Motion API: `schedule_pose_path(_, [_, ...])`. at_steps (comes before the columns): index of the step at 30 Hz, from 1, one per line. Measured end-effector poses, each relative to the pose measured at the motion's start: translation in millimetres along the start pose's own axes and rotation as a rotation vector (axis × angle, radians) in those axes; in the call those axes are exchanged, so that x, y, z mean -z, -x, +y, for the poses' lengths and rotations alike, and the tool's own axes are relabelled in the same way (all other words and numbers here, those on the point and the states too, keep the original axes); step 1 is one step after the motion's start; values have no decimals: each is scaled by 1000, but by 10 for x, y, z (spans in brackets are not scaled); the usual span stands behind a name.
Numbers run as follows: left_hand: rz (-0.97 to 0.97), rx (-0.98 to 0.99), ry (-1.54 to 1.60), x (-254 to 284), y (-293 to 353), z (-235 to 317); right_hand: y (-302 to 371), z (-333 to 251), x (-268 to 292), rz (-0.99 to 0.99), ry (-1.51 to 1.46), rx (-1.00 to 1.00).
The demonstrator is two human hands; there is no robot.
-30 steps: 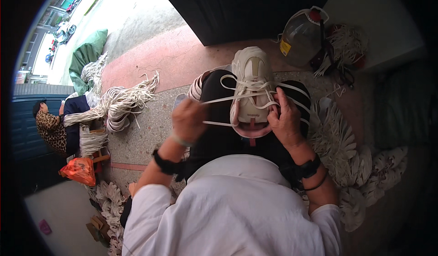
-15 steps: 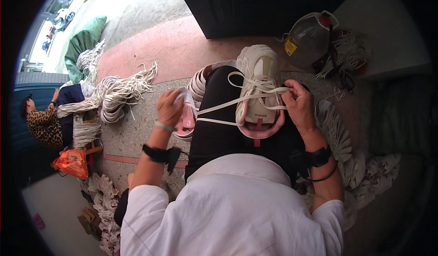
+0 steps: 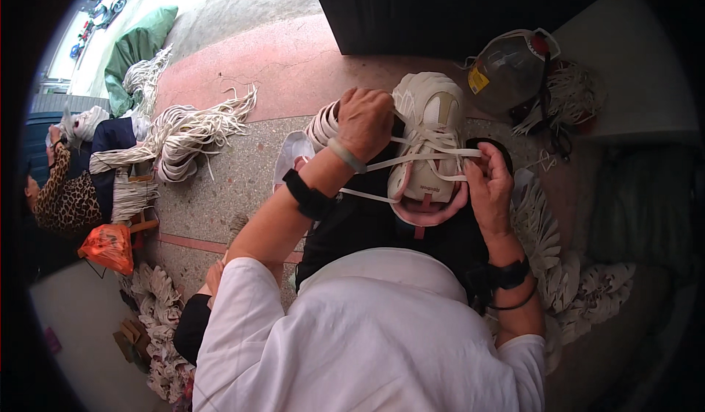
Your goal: The recorder is threading and lacing a pair of white sneakers.
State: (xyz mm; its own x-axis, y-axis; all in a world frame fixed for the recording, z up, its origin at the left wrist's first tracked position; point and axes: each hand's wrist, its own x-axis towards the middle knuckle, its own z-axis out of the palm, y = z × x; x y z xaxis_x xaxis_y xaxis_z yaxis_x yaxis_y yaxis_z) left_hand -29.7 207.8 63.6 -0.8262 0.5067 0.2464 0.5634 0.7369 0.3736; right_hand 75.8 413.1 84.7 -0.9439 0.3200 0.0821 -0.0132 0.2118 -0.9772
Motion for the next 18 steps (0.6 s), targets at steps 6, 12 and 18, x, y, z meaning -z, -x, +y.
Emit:
schedule_pose_path(6, [453,270,791,-38,206,178,78,-115,366,-261,431,151])
schedule_pose_path(12, [147,321,752,-93,303,441,225,-90,1361,83,335,-135])
schedule_pose_path(18, [118,124,466,69,304,609,447,189,2062,82,424,-157])
